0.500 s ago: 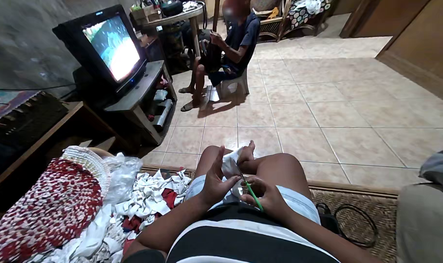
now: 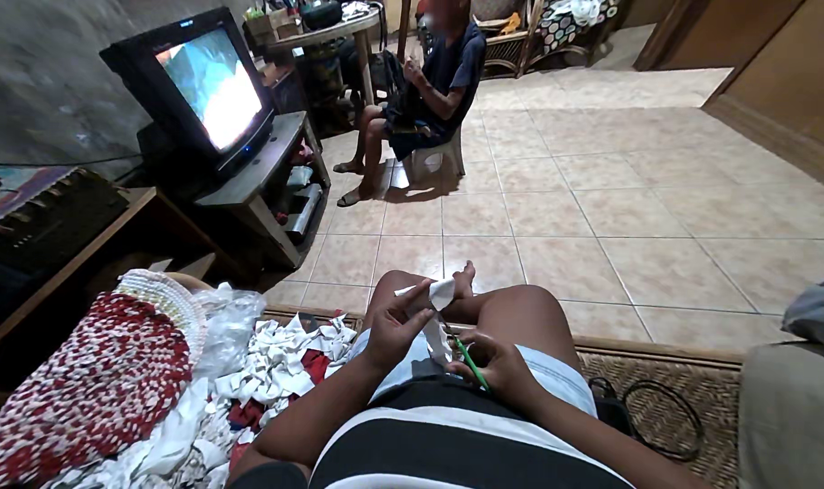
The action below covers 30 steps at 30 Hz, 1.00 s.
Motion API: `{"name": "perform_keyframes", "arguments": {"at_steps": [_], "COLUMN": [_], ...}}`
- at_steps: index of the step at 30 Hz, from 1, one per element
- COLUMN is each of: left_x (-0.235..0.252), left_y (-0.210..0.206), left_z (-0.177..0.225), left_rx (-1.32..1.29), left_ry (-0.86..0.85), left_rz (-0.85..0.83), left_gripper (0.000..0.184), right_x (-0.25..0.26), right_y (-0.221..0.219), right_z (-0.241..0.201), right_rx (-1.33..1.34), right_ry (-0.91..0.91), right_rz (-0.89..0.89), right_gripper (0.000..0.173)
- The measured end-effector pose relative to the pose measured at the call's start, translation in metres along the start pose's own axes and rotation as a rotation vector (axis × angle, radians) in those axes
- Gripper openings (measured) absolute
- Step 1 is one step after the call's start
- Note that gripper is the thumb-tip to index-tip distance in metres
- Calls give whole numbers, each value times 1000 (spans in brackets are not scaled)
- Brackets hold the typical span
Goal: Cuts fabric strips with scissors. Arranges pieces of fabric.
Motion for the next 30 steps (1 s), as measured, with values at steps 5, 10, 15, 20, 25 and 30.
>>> {"name": "perform_keyframes", "arguments": {"at_steps": [5, 10, 15, 20, 25, 30], "left_x": [-2, -2, -2, -2, -3, -2], "left_y": [-5, -4, 0, 1, -2, -3], "left_z": [-9, -14, -13, -13, -13, -15], "left_rx": [-62, -53, 23, 21, 18, -2], "left_ry": [-24, -48, -56, -41, 5, -20], "left_rz": [-60, -66, -48, -46, -68, -91], "left_gripper": [63, 78, 81, 79, 79, 79], "right_x": [1, 1, 0, 1, 0, 1], "right_y": [0, 0, 0, -2, -2, -3], "right_z": [-1, 0, 0, 3, 1, 0], "right_rx": [46, 49, 55, 103, 104, 125], "right_ry": [2, 3, -24, -53, -65, -82], "right_rz": [-10, 0, -34, -81, -70, -74], "right_gripper": [51, 48, 50, 57, 56, 56]}}
Point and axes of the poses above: each hand's wrist, its own x-axis towards the middle knuckle, its own y-axis out of the back of the hand, z = x × y, the point moved 5 cm from there along x, towards the middle knuckle, and after that the axes turned 9 degrees about -x, right-handed, at the moved point
